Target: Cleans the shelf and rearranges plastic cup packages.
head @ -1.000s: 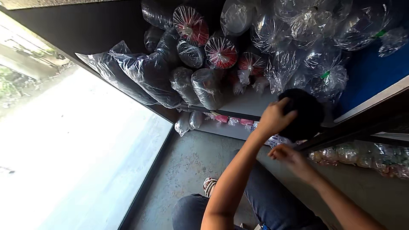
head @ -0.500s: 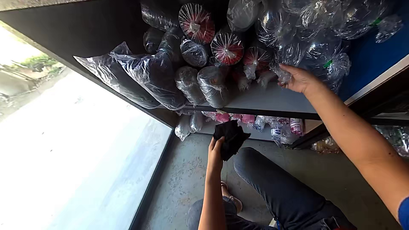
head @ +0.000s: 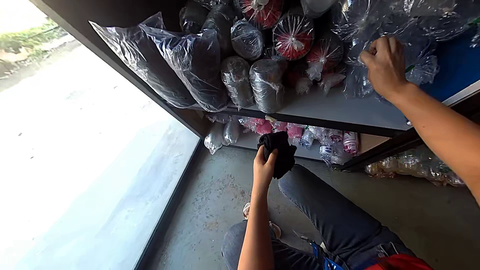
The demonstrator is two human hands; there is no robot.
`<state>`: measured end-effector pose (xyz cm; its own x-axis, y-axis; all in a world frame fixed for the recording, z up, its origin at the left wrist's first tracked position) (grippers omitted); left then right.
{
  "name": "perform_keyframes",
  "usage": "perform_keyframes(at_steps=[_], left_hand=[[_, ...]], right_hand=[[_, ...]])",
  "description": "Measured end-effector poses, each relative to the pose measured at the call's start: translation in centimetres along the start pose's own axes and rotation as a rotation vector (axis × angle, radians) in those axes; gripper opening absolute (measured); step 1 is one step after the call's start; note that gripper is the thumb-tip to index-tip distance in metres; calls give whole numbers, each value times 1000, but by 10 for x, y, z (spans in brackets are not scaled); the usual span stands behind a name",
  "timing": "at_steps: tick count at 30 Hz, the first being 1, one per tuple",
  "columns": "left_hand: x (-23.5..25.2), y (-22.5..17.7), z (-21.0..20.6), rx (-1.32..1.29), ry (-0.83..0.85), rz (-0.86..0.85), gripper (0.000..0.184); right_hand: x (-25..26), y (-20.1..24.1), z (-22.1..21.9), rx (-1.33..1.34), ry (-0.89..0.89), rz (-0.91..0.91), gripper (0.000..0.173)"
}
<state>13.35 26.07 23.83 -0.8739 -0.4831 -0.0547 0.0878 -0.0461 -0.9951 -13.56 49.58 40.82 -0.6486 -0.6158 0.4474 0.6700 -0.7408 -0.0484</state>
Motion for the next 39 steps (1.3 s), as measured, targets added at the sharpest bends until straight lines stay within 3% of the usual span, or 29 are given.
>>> perform_keyframes(at_steps=[5, 9, 12, 14, 19, 23, 25, 29, 33, 39], left_hand=[[0, 1, 5, 7, -46, -1, 30], [1, 3, 5, 15, -66, 5, 30], [-1, 4, 5, 39, -66, -1, 30], [-3, 3, 6, 50, -69, -11, 29], [-5, 4, 11, 72, -84, 11, 31], [-5, 5, 15, 82, -100, 18, 33], [-4, 5, 14, 96, -105, 22, 33], [-4, 6, 12, 140, -92, 13, 34], [-3, 6, 10, 163, -98, 15, 33], [-3, 7, 10, 173, -107, 16, 32]], right_hand=[[-7, -9, -9, -88, -10, 190, 22], [-13, -6, -6, -131, 140, 71, 27], [-20, -9, -6, -51, 230, -56, 50], [-21, -11, -7, 39, 279, -166, 47], [-21, -18, -13, 276, 151, -309, 33], [-29, -11, -11, 379, 59, -376, 50], [-31, -9, -8, 365, 23, -375, 53], [-27, -16, -2, 265, -9, -373, 33], [-17, -16, 8, 171, 39, -467, 48], [-11, -14, 7, 36, 134, -529, 33]])
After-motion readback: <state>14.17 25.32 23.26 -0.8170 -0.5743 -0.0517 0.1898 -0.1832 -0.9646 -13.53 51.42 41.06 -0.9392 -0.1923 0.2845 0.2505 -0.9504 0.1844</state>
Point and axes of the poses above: each hand's wrist, its own x-axis towards the middle knuckle, its own z-axis out of the back of the hand, y = z × x, the point moved 6 cm from there along x, towards the middle knuckle, and after that the axes turned 3 degrees about y, right-handed, at the moved point
